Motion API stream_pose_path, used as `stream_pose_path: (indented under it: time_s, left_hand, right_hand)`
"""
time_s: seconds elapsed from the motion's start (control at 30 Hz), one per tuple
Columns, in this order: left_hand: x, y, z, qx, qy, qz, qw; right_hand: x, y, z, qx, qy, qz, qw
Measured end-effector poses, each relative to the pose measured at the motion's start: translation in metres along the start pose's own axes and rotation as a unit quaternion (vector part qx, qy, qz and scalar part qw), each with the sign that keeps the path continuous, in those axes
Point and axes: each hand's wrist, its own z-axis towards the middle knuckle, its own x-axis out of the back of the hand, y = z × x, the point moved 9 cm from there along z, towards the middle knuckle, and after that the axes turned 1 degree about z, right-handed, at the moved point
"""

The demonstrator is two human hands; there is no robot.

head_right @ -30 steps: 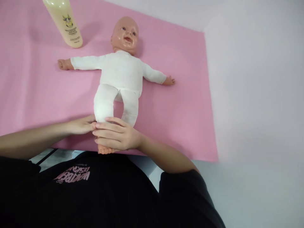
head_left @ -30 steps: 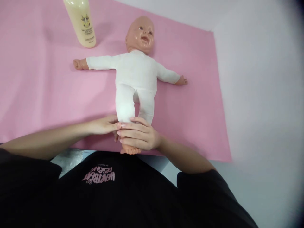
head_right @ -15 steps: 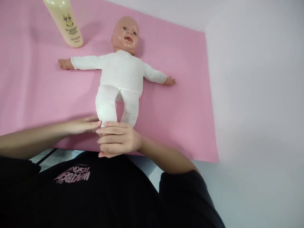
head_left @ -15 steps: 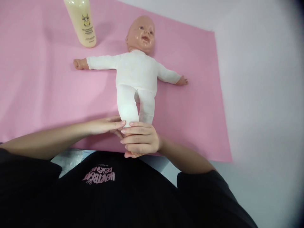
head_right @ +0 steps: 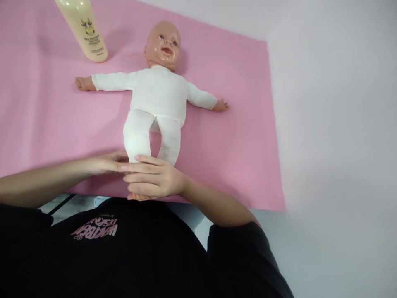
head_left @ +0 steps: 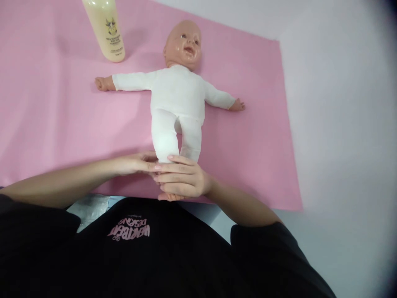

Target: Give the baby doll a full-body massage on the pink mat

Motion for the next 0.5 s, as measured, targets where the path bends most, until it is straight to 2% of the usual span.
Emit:
stream_pose_path:
  time_s: [0.13,0.27,0.4,0.5]
  left_hand:
    - [-0.0063,0.0023,0.0014,0.000,-0.018,-0.003,1.000]
    - [-0.0049,0.0024,0.0016,0.002,-0.012,-0.002,1.000]
    - [-0.0044,0.0009,0.0005,0.007,-0.012,-0.006,1.000]
    - [-0.0090,0.0038,-0.0001,-0.007,-0.028,-0.039,0.999]
  right_hand:
    - [0.0002,-0.0016,-0.0012,-0.008,0.012,0.031,0.999]
    - [0.0012,-0.0053,-0.0014,0.029,0.022,0.049,0.998]
    - [-0.0011,-0.0068,-0.0067,0.063,0.003,0.037,0.997]
    - [0.0020,0.0001,-0.0103,0.031,0.011,-0.006,0.999]
